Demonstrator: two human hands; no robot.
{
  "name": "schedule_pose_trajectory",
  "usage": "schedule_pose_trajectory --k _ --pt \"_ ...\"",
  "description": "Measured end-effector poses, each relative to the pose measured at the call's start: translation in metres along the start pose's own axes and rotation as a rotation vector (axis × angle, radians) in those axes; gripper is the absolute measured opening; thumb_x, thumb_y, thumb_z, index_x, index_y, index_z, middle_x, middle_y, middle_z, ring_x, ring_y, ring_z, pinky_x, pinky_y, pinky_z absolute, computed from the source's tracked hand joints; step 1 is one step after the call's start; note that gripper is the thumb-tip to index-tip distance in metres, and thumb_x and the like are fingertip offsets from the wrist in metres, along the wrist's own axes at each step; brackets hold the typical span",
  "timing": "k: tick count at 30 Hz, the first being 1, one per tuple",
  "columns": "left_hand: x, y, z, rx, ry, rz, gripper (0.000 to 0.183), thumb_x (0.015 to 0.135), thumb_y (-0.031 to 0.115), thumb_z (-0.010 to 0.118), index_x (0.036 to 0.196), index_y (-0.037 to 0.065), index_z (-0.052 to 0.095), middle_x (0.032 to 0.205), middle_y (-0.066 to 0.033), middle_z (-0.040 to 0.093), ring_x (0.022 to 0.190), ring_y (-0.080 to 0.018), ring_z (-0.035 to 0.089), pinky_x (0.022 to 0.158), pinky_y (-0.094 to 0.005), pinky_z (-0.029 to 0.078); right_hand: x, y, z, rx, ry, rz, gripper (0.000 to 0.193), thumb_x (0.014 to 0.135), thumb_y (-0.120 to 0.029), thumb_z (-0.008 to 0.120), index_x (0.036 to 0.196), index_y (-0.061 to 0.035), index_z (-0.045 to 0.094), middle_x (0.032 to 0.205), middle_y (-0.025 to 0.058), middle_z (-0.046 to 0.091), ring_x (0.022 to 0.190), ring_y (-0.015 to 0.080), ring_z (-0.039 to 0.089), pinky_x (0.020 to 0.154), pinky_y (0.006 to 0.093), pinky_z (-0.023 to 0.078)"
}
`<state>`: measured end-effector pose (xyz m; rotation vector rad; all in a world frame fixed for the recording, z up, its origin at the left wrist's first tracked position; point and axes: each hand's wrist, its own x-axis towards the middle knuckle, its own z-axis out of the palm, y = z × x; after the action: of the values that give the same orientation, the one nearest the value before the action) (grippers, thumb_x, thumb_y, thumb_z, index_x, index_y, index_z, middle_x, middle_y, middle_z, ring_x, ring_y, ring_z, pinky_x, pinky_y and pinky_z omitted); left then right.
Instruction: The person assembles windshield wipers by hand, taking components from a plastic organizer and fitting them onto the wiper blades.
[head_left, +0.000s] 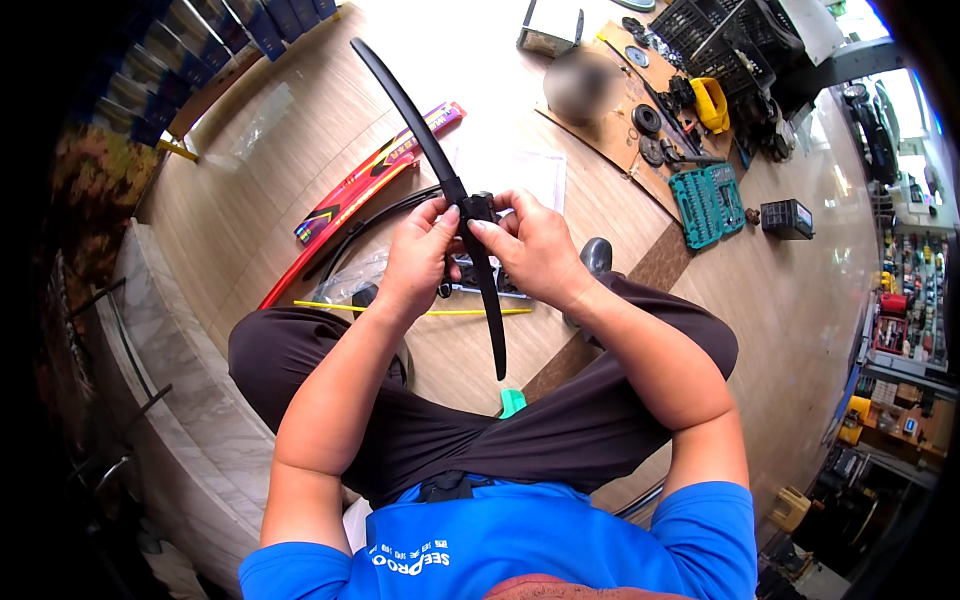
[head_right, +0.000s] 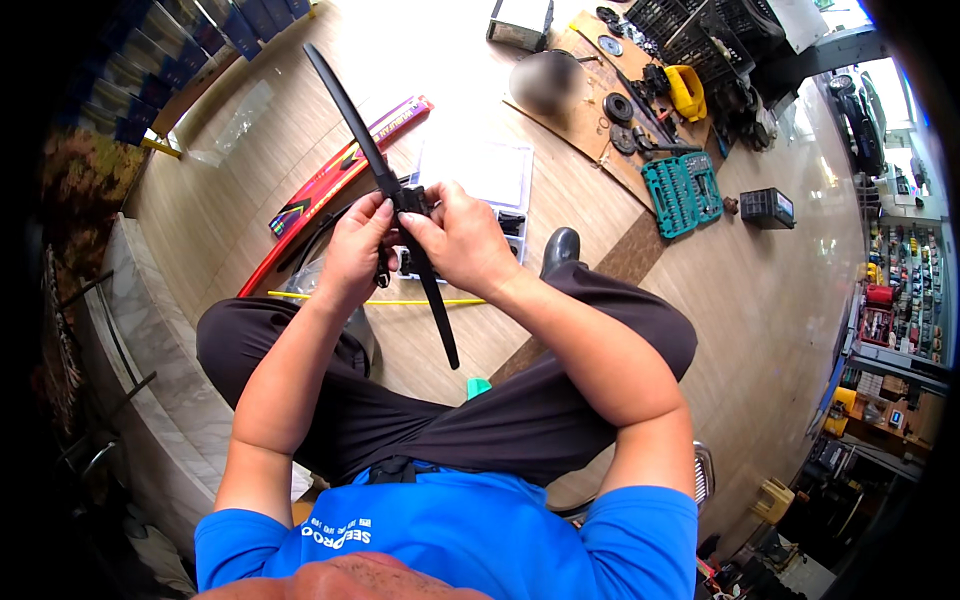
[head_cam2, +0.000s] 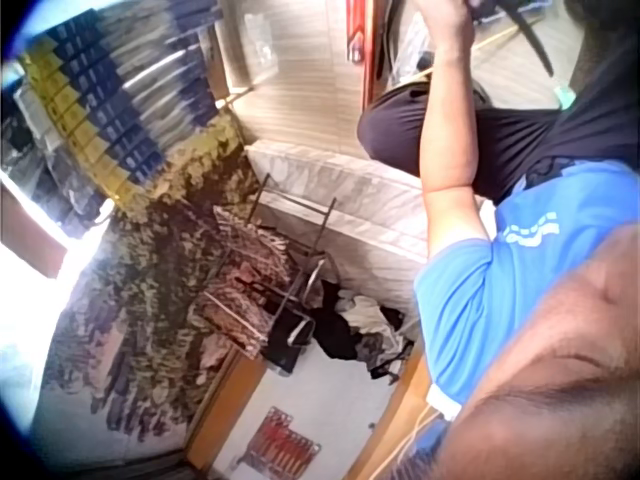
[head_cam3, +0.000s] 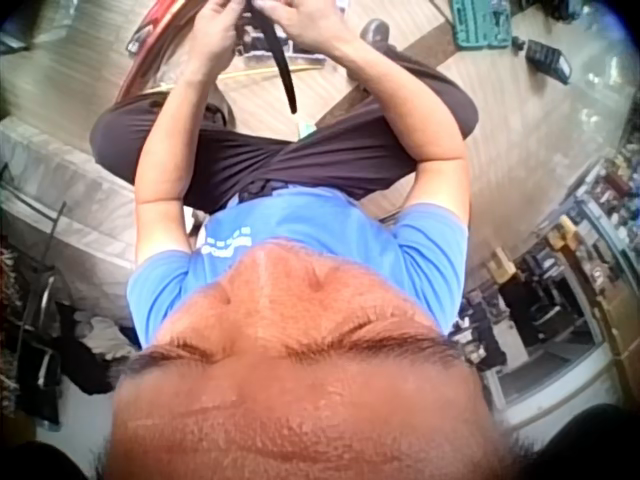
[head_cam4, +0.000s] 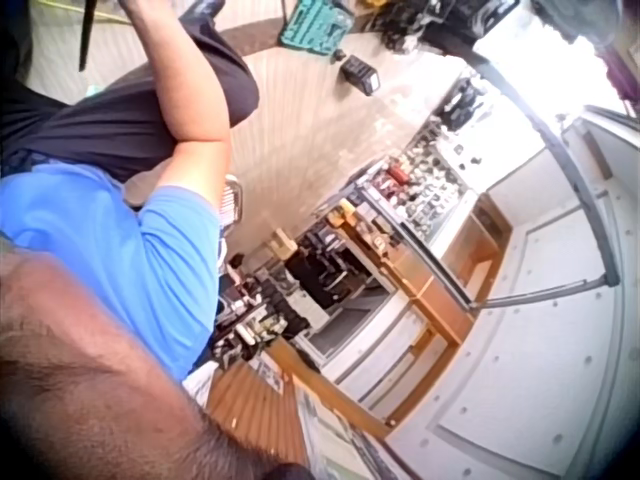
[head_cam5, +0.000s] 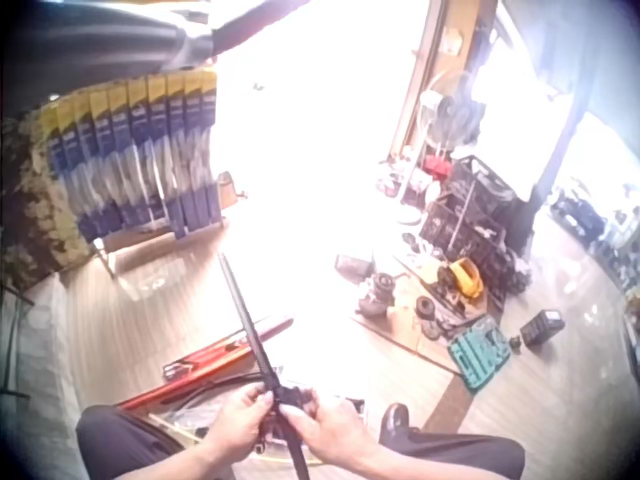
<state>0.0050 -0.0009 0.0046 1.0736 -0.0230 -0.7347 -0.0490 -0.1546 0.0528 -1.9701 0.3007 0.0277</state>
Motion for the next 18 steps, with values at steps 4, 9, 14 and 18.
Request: schedule_pose_trajectory --k 4,9,14,18 --pt "-0.002 -0.001 0.001 0.02 0.007 0.006 0.027 0.097 0.022 0.055 0.117 0.003 0.053 0.087 -0.0021 0.065 0.066 -0.0067 0.062 0.041 -0.0185 0.043 -0.002 -0.012 -0.001 -0.072 -0.034 0.001 0.03 0.085 -0.021 0.067 0.094 0.0039 0.054 0.065 0.016 0.062 0.059 0.0274 0.064 0.056 0.0373 0.048" --pt "0.0 -0.004 0.0 0.043 0.018 0.02 0.027 0.097 0.022 0.055 0.117 0.003 0.054 0.085 -0.0013 0.064 0.066 -0.0055 0.06 0.04 -0.018 0.043 -0.003 -0.005 0.007 -0.234 0.076 -0.096 0.03 0.083 -0.022 0.068 0.093 0.0035 0.054 0.072 0.0216 0.064 0.07 0.0389 0.065 0.061 0.0452 0.05" --pt "-0.002 -0.003 -0.002 0.027 -0.02 0.045 0.029 0.1 0.028 0.049 0.114 0.003 0.056 0.087 -0.0021 0.063 0.069 -0.0055 0.06 0.04 -0.0176 0.042 -0.002 -0.009 0.006 -0.243 0.018 -0.055 0.031 0.083 -0.024 0.069 0.089 0.0037 0.056 0.075 0.024 0.064 0.075 0.0401 0.065 0.065 0.0461 0.05" --pt "-0.004 -0.003 0.0 0.073 -0.06 0.052 0.034 0.101 0.033 0.045 0.111 0.003 0.057 0.088 -0.0022 0.063 0.071 -0.0067 0.061 0.041 -0.0172 0.043 -0.002 -0.006 0.003 -0.404 -0.031 -0.096 0.029 0.085 -0.024 0.068 0.087 0.004 0.059 0.072 0.0214 0.064 0.068 0.034 0.065 0.062 0.0404 0.051"
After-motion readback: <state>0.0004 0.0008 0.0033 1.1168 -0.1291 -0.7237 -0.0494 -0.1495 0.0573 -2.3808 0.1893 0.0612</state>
